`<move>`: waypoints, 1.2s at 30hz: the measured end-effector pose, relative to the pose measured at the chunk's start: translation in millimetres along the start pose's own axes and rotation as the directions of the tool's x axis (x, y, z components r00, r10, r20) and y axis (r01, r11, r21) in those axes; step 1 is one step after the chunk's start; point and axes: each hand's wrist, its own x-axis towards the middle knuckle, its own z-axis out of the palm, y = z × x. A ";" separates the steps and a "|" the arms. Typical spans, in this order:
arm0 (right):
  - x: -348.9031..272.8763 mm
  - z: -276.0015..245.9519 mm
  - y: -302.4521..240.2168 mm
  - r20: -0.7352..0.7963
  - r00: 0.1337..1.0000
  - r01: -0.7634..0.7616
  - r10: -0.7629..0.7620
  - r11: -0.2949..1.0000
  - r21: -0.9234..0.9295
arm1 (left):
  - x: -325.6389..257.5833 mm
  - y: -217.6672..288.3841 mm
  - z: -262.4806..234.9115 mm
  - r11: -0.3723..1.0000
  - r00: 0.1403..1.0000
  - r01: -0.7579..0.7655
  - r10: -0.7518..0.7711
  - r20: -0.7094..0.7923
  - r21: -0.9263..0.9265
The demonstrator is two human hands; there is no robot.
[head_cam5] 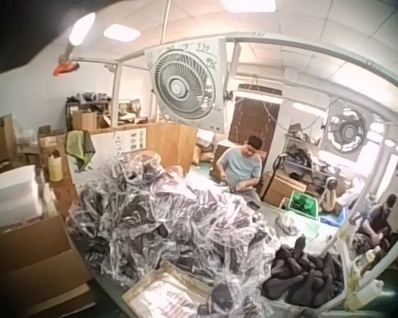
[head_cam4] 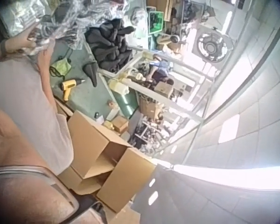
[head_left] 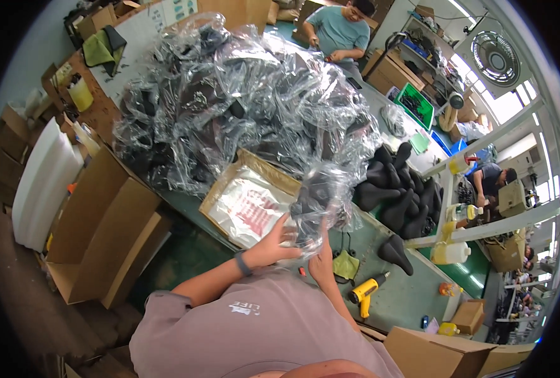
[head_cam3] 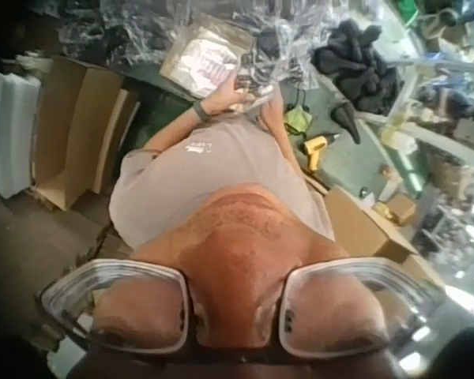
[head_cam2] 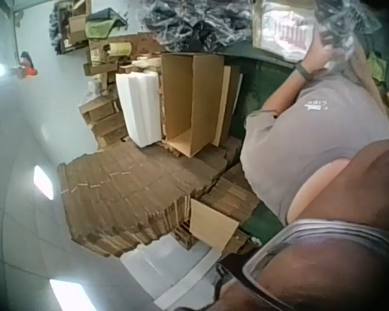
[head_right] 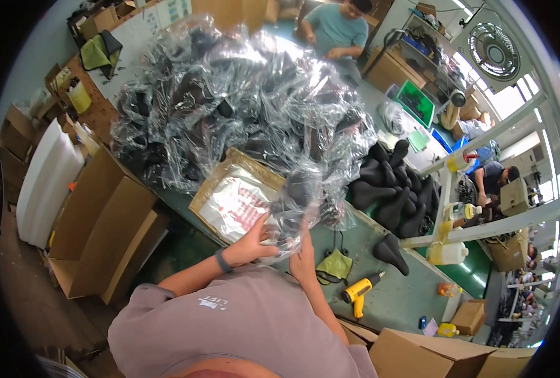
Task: Packing bicycle seats into plastic bags at a factory workbench.
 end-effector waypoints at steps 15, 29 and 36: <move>-112.2 -73.9 72.3 0.034 0.882 -0.468 0.471 0.881 -0.074 | 377.0 156.7 -270.6 0.921 0.748 -0.279 0.030 -0.664 -0.273; -177.8 -161.3 227.3 -0.051 0.586 -0.754 0.809 0.520 -0.401 | 157.8 -166.1 -69.5 0.553 0.886 -0.007 0.390 -0.252 0.833; -126.4 -342.4 360.2 -0.786 0.239 -0.971 0.569 0.144 -0.191 | 113.6 -209.8 37.7 0.527 0.766 -0.152 -0.472 0.437 0.836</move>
